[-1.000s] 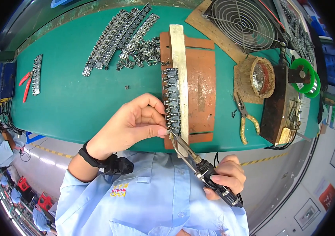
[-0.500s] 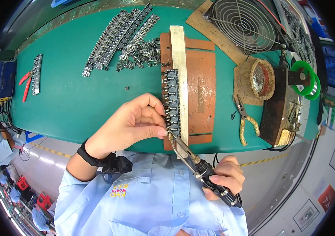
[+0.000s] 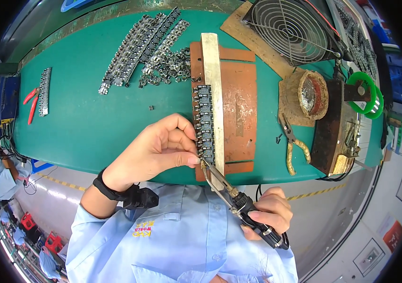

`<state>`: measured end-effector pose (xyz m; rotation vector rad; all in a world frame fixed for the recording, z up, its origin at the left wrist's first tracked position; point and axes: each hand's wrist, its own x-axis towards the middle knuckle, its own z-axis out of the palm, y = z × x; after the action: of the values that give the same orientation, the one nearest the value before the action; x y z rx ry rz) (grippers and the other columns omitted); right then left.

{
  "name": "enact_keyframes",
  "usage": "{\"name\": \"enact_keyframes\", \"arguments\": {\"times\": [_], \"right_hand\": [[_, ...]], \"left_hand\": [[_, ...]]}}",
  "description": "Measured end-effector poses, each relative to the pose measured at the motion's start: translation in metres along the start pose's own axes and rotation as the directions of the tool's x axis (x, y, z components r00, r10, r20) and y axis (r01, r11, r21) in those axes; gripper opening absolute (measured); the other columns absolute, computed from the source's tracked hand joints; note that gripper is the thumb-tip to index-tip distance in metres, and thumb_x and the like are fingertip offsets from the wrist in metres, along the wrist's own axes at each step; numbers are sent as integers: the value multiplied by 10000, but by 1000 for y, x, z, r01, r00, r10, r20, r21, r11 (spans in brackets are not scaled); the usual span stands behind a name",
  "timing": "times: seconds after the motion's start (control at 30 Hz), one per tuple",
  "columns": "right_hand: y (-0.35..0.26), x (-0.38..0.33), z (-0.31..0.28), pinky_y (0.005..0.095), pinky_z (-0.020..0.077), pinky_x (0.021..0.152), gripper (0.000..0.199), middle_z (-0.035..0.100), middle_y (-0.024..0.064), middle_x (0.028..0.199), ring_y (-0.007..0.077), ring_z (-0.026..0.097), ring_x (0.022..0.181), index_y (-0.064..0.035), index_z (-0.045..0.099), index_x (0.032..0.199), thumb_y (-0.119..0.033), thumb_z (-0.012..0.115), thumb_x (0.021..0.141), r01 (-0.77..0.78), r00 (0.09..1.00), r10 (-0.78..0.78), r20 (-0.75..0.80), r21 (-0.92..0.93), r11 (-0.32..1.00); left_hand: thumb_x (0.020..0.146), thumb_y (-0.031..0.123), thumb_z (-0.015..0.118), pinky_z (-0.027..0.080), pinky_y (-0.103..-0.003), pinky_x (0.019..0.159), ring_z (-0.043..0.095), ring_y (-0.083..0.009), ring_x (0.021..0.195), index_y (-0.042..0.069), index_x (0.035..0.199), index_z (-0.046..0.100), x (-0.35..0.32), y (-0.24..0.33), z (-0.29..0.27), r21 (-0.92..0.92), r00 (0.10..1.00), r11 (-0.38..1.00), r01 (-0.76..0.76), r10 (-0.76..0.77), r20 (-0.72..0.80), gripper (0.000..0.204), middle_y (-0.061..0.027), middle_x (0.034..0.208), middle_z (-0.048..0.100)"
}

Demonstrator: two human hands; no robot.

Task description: The person picks up a small metal component by hand, places it onto a long metal strip, and fuses it using a soldering iron. They then pick up the strip, turn it over, and place it back onto the wooden block to repeat the process.

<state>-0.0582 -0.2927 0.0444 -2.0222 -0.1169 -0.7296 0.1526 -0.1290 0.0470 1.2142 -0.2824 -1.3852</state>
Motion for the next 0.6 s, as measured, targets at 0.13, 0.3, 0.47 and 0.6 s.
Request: {"name": "enact_keyframes", "arguments": {"times": [0.13, 0.3, 0.47, 0.6], "right_hand": [[-1, 0, -2, 292, 333, 455, 358, 500, 52, 564, 167, 448, 440, -41, 573, 814, -272, 737, 595, -6, 1000, 6, 19, -4, 1000], [-7, -1, -5, 271, 387, 513, 340, 571, 43, 650, 163, 541, 524, -73, 629, 845, -166, 769, 549, -89, 996, 89, -4, 30, 996], [-6, -1, -7, 273, 387, 511, 343, 573, 47, 654, 167, 543, 525, -68, 629, 844, -169, 768, 547, -86, 996, 86, 0, 29, 996], [-5, -2, -6, 272, 388, 508, 342, 573, 49, 656, 169, 544, 526, -66, 629, 841, -171, 767, 546, -80, 997, 79, 24, 31, 996]], "left_hand": [[781, -52, 586, 465, -230, 745, 580, -111, 809, 15, 958, 417, 0, 0, 1, -16, 1000, 1000, 0, 0, 2, 254, -58, 828, 589], [781, -53, 585, 467, -229, 739, 582, -113, 802, 15, 955, 418, -1, 0, 1, -13, 1000, 1000, -4, 4, -7, 250, -59, 827, 588], [782, -52, 585, 467, -229, 733, 582, -112, 796, 15, 950, 419, 0, 0, 1, -11, 1000, 1000, -11, 11, -4, 245, -59, 826, 590], [783, -50, 586, 467, -230, 729, 582, -112, 795, 15, 948, 418, 0, -2, 0, -19, 1000, 1000, -17, 17, -4, 245, -60, 825, 592]]}}
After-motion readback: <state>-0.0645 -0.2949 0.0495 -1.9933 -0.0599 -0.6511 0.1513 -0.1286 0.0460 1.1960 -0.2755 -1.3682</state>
